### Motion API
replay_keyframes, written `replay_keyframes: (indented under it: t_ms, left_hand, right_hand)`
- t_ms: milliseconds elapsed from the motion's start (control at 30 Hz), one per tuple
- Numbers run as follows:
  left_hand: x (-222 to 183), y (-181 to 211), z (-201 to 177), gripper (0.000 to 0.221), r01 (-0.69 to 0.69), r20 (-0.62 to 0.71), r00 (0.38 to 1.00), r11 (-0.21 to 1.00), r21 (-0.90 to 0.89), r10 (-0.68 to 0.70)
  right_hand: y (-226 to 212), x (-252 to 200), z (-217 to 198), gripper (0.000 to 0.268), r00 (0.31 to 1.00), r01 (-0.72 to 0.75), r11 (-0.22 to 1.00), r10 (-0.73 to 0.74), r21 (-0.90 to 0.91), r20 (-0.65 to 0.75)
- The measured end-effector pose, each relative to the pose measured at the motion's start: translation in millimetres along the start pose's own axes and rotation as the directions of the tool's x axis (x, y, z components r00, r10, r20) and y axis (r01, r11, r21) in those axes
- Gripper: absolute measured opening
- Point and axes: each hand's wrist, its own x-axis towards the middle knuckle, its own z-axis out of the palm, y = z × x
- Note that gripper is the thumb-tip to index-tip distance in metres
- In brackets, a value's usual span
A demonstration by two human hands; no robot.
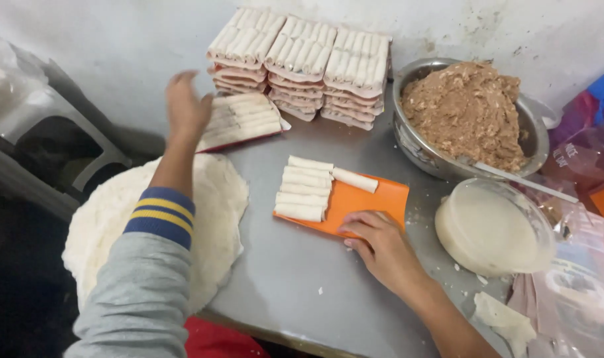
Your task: A person is seen rolling meat filling into thin dough sheets to make spring rolls and then packaging them into plastic bags.
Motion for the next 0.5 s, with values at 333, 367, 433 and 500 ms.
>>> replay_keyframes:
  t_ms: [333,367,433,500]
  left_hand:
    - [-18.7,-3.7,-31.4,0.077,0.674,0.405,0.737,0.640,-0.370,-0.541]
    - [-21.5,5.0,-35.9,0.071,0.696,0.431,0.718,0.564,-0.445,-0.546]
    - [-18.1,12.5,-37.1,0.066,0.704,0.456,0.708,0.485,-0.519,-0.539]
    - [-14.3,6.6,-32.1,0.094,0.678,0.470,0.714,0.345,-0.649,-0.520]
  right_hand:
    - [-4.6,-3.6,9.6,0.020,0.987,0.112,0.994,-0.113,-0.012,-0.114]
    - [-4.8,-5.0,10.5,0.022,0.991,0.081,0.997,-0.081,-0.001,-0.106]
    - [-5.8,-4.5,10.2,0.023,0.993,0.050,0.999,-0.049,0.004,-0.107]
    - [-7.4,-3.7,9.7,0.022,0.994,0.033,0.999,-0.031,0.024,-0.105]
